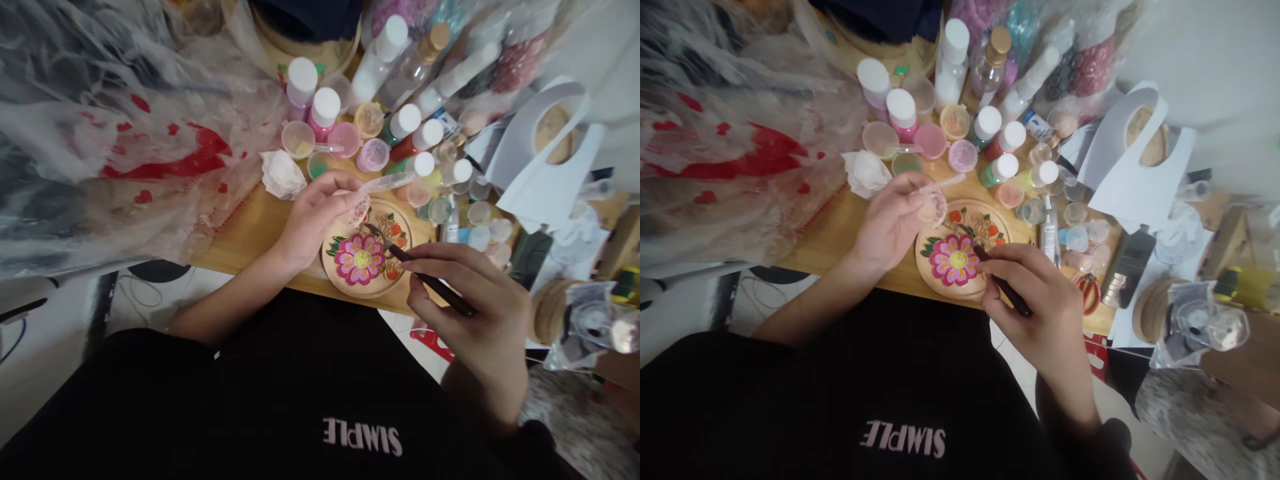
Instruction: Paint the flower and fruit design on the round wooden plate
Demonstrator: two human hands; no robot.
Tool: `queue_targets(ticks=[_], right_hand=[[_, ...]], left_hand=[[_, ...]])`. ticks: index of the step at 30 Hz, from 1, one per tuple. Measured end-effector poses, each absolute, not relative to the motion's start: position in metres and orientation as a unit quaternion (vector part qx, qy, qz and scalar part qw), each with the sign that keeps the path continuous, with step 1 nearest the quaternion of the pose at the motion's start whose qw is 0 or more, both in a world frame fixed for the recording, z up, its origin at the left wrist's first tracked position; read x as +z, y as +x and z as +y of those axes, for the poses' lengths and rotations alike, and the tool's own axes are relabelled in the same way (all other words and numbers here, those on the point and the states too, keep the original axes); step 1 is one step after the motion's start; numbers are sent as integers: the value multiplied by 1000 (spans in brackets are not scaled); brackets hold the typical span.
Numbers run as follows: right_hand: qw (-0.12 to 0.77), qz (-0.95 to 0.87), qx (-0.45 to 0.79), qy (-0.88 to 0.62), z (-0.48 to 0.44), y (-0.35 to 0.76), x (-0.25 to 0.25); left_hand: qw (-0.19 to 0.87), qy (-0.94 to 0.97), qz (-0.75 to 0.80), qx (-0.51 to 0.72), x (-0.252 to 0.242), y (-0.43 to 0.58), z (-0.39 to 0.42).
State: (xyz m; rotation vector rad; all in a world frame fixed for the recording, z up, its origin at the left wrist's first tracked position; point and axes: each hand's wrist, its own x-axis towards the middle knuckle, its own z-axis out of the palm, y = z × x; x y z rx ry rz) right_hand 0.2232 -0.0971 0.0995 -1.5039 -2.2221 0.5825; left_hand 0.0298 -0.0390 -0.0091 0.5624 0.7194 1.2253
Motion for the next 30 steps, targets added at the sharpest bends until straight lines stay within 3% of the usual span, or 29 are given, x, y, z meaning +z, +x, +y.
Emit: queue_targets(ticks=[30], right_hand=[[187,-826,214,-487,-90,218,94]], left_hand=[[721,219,338,564,-4,29,-39]])
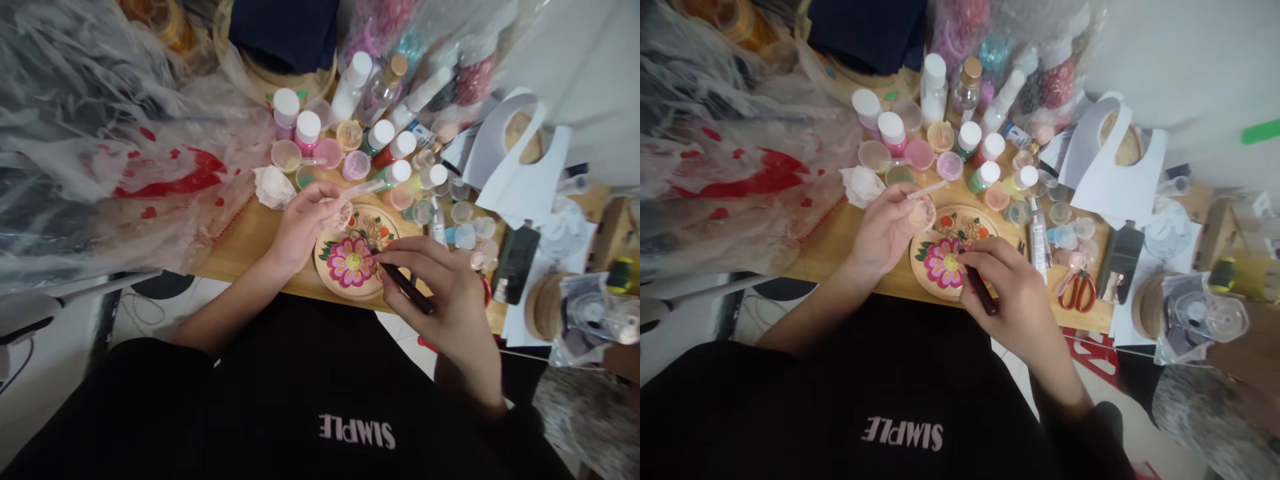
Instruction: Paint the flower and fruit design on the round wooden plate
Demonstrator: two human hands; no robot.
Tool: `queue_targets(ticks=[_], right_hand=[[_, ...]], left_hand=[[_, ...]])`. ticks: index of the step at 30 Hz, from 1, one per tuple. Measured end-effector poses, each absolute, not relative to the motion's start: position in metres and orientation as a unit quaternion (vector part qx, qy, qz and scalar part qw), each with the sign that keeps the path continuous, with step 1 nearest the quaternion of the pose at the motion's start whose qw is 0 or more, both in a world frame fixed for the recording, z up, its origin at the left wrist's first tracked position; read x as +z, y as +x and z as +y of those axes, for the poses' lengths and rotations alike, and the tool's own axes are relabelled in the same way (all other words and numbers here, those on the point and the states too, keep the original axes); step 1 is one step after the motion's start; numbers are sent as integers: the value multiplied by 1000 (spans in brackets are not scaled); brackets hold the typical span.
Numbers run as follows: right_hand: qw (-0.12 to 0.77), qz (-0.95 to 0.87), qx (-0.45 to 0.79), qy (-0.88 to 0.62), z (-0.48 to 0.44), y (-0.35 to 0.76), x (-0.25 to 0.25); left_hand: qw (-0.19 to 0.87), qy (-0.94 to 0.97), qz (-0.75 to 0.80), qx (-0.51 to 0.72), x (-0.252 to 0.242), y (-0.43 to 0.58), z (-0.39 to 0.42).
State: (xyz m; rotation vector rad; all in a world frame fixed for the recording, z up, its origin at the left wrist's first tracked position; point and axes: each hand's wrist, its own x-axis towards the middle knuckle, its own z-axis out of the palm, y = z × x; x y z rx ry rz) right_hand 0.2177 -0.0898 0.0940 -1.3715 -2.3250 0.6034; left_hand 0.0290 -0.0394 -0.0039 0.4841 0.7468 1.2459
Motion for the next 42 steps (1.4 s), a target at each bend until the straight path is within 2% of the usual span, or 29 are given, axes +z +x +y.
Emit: queue_targets(ticks=[9,15,23,42], right_hand=[[191,-817,222,-498,-85,217,89],[172,-794,273,-516,-89,221,90],[228,-757,266,-551,-100,222,87],[224,-766,282,-532,-97,220,80]], left_hand=[[725,228,338,556,-5,29,-39],[734,204,334,556,-4,29,-39],[726,197,345,561,-2,30,-39],[732,203,342,553,-3,29,-39]])
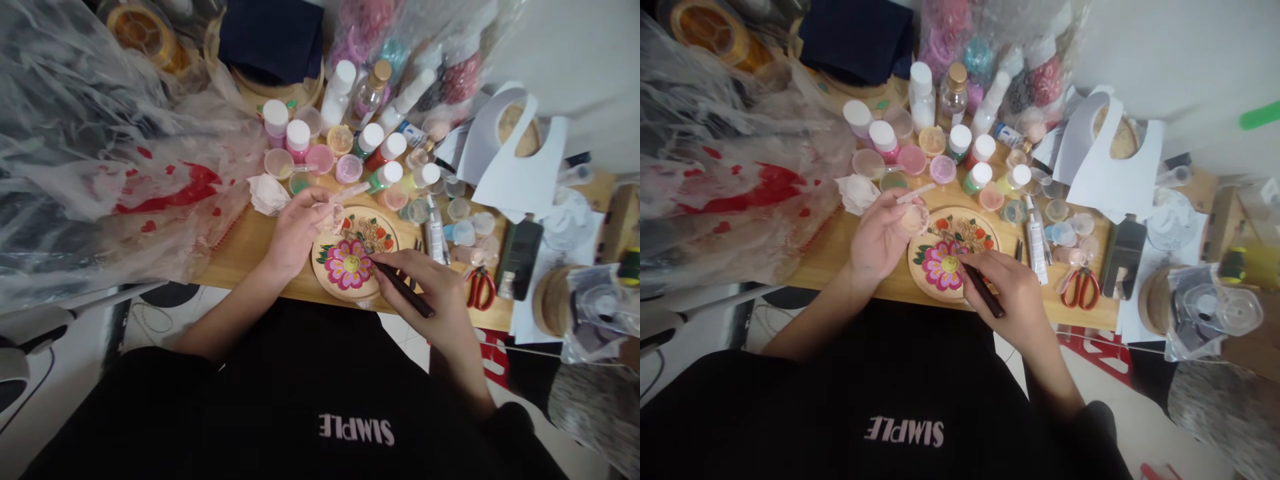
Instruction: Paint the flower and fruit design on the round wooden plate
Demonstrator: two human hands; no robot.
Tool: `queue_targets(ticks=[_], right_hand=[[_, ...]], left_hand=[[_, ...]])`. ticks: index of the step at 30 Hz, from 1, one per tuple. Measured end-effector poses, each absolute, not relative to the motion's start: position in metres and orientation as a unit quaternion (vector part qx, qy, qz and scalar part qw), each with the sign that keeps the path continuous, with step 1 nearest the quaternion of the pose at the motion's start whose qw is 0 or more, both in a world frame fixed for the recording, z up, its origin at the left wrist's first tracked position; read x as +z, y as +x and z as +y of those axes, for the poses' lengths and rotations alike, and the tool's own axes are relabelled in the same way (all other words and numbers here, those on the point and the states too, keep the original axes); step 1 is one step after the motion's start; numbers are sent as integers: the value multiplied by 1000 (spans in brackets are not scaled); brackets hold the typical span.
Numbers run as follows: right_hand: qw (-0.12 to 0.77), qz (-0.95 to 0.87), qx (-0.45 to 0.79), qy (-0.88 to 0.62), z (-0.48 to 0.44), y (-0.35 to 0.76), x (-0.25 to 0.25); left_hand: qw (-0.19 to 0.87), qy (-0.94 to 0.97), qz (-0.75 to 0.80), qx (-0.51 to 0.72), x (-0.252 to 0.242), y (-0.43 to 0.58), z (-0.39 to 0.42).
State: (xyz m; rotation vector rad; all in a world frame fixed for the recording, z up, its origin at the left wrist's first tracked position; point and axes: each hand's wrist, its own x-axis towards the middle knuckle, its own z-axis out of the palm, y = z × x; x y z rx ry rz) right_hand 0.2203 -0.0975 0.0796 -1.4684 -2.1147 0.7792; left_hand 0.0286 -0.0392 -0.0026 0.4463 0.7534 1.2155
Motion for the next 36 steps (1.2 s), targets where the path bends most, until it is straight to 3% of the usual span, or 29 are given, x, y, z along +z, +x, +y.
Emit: queue_targets(ticks=[22,36], right_hand=[[232,-771,272,-528,-99,222,81],[473,-589,263,-600,-121,224,42]], left_hand=[[734,222,330,551,-6,27,-38],[714,278,365,529,0,19,-39]])
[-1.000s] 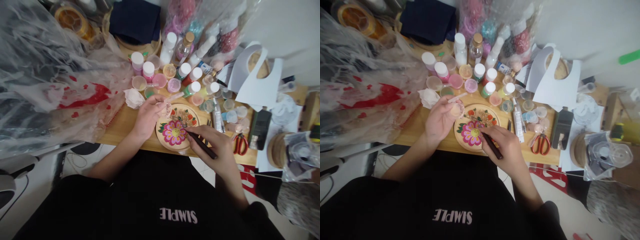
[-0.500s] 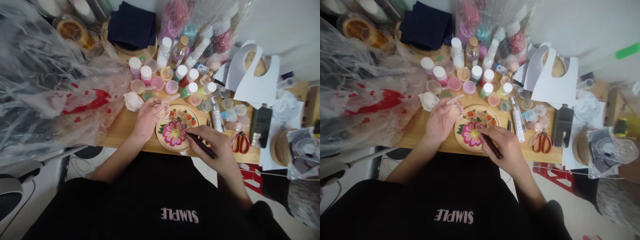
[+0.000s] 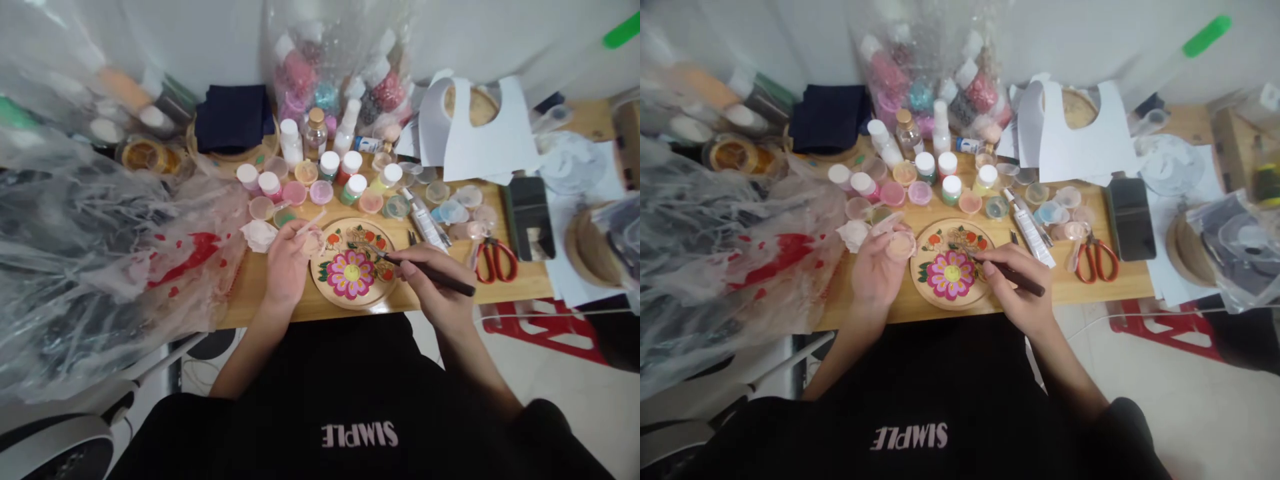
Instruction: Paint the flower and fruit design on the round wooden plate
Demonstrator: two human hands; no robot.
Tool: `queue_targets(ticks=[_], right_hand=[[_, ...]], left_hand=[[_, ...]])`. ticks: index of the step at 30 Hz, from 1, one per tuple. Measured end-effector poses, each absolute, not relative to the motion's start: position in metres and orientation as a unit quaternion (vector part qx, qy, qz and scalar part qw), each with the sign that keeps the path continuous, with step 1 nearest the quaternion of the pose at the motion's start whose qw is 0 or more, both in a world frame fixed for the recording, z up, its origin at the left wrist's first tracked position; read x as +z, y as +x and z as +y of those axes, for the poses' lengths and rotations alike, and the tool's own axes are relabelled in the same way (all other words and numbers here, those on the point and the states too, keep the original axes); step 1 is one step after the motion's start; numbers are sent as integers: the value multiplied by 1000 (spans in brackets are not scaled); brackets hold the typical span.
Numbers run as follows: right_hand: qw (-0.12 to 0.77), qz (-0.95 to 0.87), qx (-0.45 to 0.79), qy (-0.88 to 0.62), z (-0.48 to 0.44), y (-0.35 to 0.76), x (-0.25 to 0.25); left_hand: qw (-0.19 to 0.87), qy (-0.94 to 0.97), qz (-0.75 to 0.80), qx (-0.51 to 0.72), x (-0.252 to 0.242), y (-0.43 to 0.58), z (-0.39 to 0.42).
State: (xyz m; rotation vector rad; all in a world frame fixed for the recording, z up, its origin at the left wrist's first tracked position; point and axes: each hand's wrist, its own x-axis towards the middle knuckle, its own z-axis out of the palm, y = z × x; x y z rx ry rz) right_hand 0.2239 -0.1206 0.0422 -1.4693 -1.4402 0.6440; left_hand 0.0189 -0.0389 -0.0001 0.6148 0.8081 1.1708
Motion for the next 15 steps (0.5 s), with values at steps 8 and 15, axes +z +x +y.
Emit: queue_targets(ticks=[8,15], right_hand=[[468,-625,223,-584,-129,215,36],[462,-644,229,-565,-126,215,36]], left_hand=[[715,293,398,494,0,-10,-51],[753,273,356,482,-6,-17,-46]])
